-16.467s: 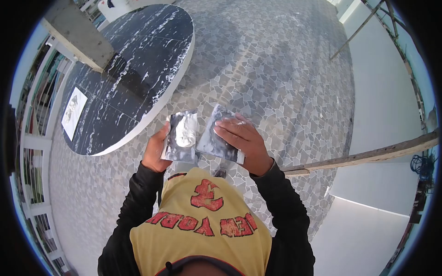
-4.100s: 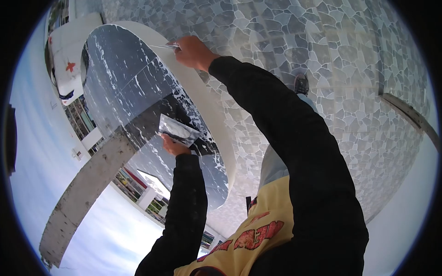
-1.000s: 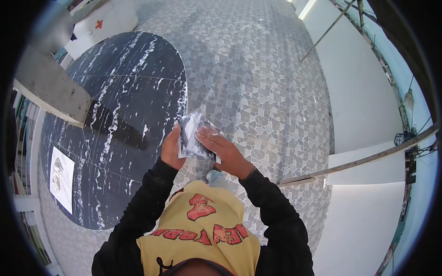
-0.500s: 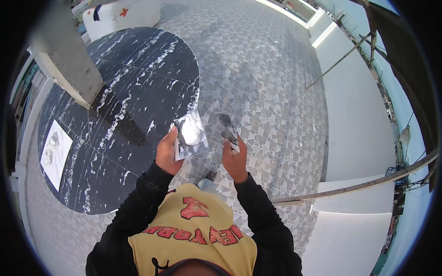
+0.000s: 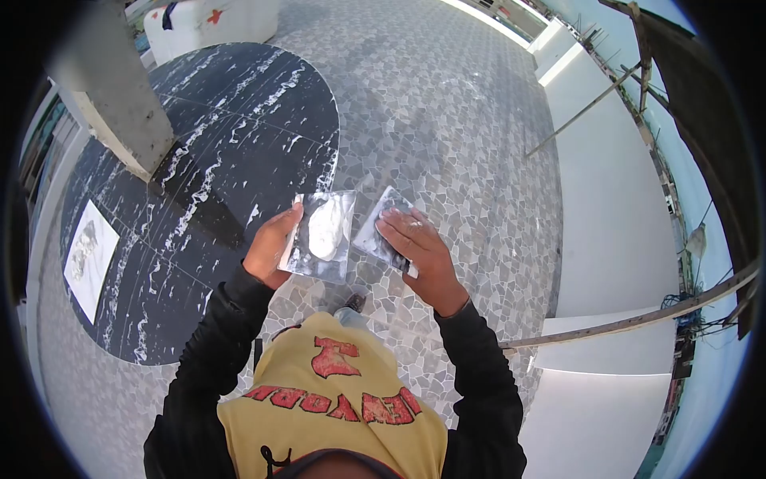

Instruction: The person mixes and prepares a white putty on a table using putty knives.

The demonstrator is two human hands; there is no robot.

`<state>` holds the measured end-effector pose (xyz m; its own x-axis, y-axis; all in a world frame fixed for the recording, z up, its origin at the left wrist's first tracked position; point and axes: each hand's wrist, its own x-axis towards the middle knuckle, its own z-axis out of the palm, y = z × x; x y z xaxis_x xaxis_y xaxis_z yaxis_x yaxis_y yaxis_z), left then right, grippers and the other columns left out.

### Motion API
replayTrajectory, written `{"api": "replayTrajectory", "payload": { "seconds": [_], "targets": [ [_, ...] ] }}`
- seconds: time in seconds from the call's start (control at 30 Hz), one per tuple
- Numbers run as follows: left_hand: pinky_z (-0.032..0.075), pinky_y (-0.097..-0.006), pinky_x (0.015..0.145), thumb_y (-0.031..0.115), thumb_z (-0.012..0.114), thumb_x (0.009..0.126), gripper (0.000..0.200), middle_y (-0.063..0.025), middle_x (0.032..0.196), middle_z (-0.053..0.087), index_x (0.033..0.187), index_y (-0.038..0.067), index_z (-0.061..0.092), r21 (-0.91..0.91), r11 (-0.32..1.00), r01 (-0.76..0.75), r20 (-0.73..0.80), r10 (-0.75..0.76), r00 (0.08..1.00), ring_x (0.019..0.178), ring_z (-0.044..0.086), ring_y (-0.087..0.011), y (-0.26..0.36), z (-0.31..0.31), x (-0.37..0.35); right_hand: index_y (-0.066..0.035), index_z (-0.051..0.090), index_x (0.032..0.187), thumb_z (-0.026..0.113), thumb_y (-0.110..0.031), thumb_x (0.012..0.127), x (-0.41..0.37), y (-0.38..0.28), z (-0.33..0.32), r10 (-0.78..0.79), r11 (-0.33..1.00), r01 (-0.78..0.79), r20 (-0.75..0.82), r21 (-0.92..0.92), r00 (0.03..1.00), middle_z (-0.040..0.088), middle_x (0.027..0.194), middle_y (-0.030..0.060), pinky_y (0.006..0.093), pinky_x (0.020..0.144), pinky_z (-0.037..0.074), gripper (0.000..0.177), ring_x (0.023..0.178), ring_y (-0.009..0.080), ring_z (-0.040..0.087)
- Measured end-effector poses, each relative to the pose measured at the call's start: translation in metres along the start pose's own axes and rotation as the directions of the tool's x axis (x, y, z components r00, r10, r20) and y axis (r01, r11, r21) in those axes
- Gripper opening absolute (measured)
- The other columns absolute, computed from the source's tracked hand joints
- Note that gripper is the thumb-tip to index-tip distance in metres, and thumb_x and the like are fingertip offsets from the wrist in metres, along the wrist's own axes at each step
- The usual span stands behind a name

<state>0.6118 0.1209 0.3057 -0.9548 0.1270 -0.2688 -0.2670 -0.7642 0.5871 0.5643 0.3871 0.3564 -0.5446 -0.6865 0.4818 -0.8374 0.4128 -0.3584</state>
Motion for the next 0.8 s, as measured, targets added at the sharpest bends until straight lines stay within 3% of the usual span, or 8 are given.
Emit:
{"api": "replayTrajectory", "payload": {
  "seconds": [0.03, 0.13, 0.23, 0.33, 0.5, 0.63, 0.73, 0.8],
  "targets": [
    [0.053, -0.0319, 0.084, 0.028, 0.051, 0.102, 0.033, -0.0089, 0.108, 0.066, 0.118, -0.001, 0.057, 0.059, 0.997, 0.040, 0.029, -0.042, 0.999, 0.095, 0.066, -0.0164, 0.002, 0.002, 0.000, -0.012, 0.061, 0.131, 0.065, 0.011, 0.071, 0.007, -0.003, -0.009, 0.014, 1.000, -0.014, 0.000, 0.000, 1.000, 0.059, 0.135, 0.0089, 0.0470, 0.112, 0.037, 0.064, 0.127, 0.0280, 0.054],
    [0.053, -0.0312, 0.083, 0.027, 0.051, 0.102, 0.035, -0.0087, 0.108, 0.066, 0.120, -0.002, 0.057, 0.111, 0.992, 0.060, 0.056, -0.067, 0.996, 0.093, 0.067, -0.0157, 0.006, 0.015, 0.000, -0.016, 0.064, 0.127, 0.064, -0.002, 0.080, 0.019, -0.005, -0.024, -0.128, 0.974, 0.162, 0.205, -0.159, 0.970, 0.061, 0.132, 0.0017, 0.0489, 0.113, 0.035, 0.049, 0.126, 0.0228, 0.055],
    [0.054, -0.0318, 0.082, 0.030, 0.052, 0.102, 0.039, -0.0106, 0.108, 0.067, 0.120, -0.004, 0.056, 0.177, 0.983, 0.053, 0.048, -0.062, 0.997, 0.092, 0.068, -0.0174, 0.005, 0.008, 0.012, -0.015, 0.065, 0.123, 0.063, -0.001, 0.080, 0.020, 0.011, -0.030, -0.159, 0.971, 0.209, 0.337, -0.118, 0.928, 0.063, 0.129, 0.0016, 0.0500, 0.113, 0.034, 0.046, 0.125, 0.0227, 0.056],
    [0.054, -0.0314, 0.081, 0.030, 0.052, 0.101, 0.039, -0.0109, 0.109, 0.067, 0.121, -0.003, 0.056, 0.251, 0.964, 0.085, -0.002, -0.087, 0.996, 0.092, 0.068, -0.0173, 0.006, 0.006, 0.022, -0.015, 0.066, 0.120, 0.062, 0.001, 0.079, 0.025, 0.018, -0.038, -0.180, 0.966, 0.229, 0.321, -0.122, 0.930, 0.065, 0.126, 0.0010, 0.0508, 0.113, 0.034, 0.044, 0.123, 0.0224, 0.057],
    [0.054, -0.0318, 0.082, 0.030, 0.053, 0.101, 0.038, -0.0106, 0.109, 0.067, 0.120, -0.002, 0.057, 0.290, 0.948, 0.132, 0.049, -0.153, 0.987, 0.093, 0.067, -0.0175, 0.007, 0.014, 0.051, -0.014, 0.067, 0.117, 0.061, 0.002, 0.080, 0.030, 0.042, -0.026, -0.174, 0.975, 0.206, 0.287, -0.085, 0.942, 0.066, 0.122, 0.0009, 0.0515, 0.112, 0.035, 0.040, 0.119, 0.0218, 0.059],
    [0.054, -0.0322, 0.083, 0.031, 0.054, 0.100, 0.038, -0.0106, 0.109, 0.067, 0.120, -0.002, 0.057, 0.278, 0.938, 0.207, -0.043, -0.203, 0.978, 0.094, 0.067, -0.0180, -0.001, 0.014, 0.078, -0.014, 0.067, 0.114, 0.062, -0.001, 0.080, 0.031, 0.068, -0.021, -0.167, 0.979, 0.190, 0.244, -0.074, 0.955, 0.067, 0.120, 0.0007, 0.0510, 0.112, 0.034, 0.037, 0.119, 0.0218, 0.059],
    [0.054, -0.0325, 0.085, 0.031, 0.055, 0.100, 0.039, -0.0111, 0.110, 0.067, 0.121, -0.002, 0.057, 0.286, 0.932, 0.221, -0.058, -0.213, 0.975, 0.096, 0.067, -0.0184, -0.010, 0.020, 0.103, -0.014, 0.067, 0.115, 0.063, -0.001, 0.079, 0.027, 0.096, 0.002, -0.138, 0.989, 0.147, 0.229, -0.021, 0.964, 0.067, 0.119, 0.0010, 0.0501, 0.113, 0.033, 0.038, 0.120, 0.0210, 0.058],
    [0.052, -0.0338, 0.089, 0.030, 0.049, 0.102, 0.040, -0.0112, 0.116, 0.065, 0.124, -0.003, 0.055, 0.301, 0.942, 0.148, -0.099, -0.124, 0.987, 0.102, 0.065, -0.0188, -0.017, -0.006, 0.135, -0.015, 0.067, 0.116, 0.064, 0.001, 0.077, 0.020, 0.128, 0.015, -0.072, 0.997, 0.071, 0.215, 0.014, 0.974, 0.067, 0.120, 0.0007, 0.0507, 0.113, 0.032, 0.043, 0.121, 0.0217, 0.058]
  ]
}}
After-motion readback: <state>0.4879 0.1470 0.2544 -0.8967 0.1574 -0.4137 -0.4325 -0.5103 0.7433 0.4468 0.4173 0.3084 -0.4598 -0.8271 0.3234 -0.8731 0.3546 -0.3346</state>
